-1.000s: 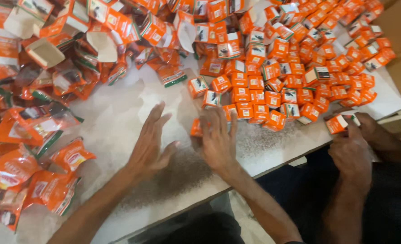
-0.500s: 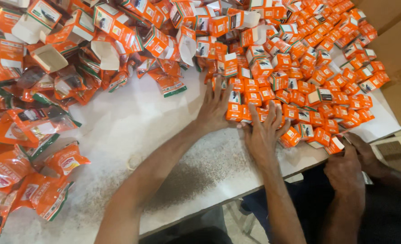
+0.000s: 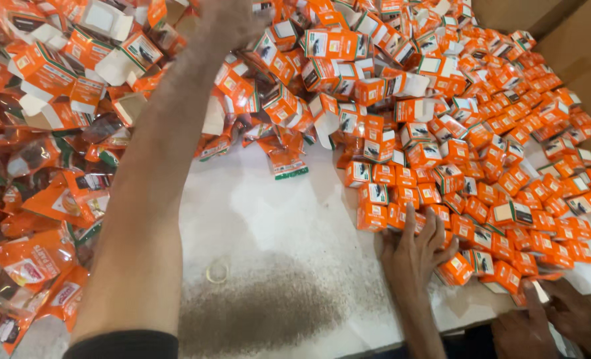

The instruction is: The person repeatedly picks small orange and white boxes and plastic-wrapped packets from a table, places the packets into the boxes, folds the flaps, and stacks the closed boxes. The process is continuous and repetitive, with both hands actively involved in handling the items.

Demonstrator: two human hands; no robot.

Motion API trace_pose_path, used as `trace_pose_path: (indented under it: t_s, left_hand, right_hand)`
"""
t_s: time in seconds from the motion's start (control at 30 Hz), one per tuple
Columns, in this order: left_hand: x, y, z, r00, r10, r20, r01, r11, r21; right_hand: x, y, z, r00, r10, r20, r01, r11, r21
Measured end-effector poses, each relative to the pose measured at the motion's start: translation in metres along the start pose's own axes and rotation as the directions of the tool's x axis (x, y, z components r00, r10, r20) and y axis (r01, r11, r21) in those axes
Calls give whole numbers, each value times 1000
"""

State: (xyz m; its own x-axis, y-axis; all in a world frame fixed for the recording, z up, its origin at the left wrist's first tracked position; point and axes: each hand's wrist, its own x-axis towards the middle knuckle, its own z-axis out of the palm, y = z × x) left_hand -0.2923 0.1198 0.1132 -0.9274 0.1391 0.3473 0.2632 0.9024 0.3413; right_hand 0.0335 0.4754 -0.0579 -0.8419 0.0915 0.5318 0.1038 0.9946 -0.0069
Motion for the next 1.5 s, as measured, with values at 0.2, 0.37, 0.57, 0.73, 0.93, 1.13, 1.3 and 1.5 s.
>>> trace_pose_path:
  t_s: [0.2,0.37,0.57,0.73,0.93,1.13,1.3,1.5]
  left_hand:
    - [22,-30,1,999,24,37,-32,978,208]
    - [18,-27,21,936,-118,332,42,973,227]
    - [-21,-29,25,950,13,311,-123,934,335]
    - [-60,-30,30,910,86,406,-248,897,365]
    - [-109,-31,49,923,192,332,-285,923,258]
    - [-148,-26,58,938,309,156,-326,940,98]
    - [-154,-24,28,847,107,521,-244,949,201]
    - [-237,-10,-33,844,492,-212,-504,864,0]
  right_hand:
    - [2,-3,-4,999,31,10,-31,999,17]
    - [-1,-9,-5,1000,8,2,-8,999,53]
    - [-11,-33,-21,969,-178,-170,204,968,149]
    - [-5,-86,-38,928,-325,-183,372,771,517]
    - [47,-149,-41,937,-336,-98,320,707,631]
    - [42,-188,-28,849,-528,34,388,667,636]
    - [6,-183,-12,790,-613,6,553,716,425]
    - [-30,-136,-37,938,-347,-4,330,887,323]
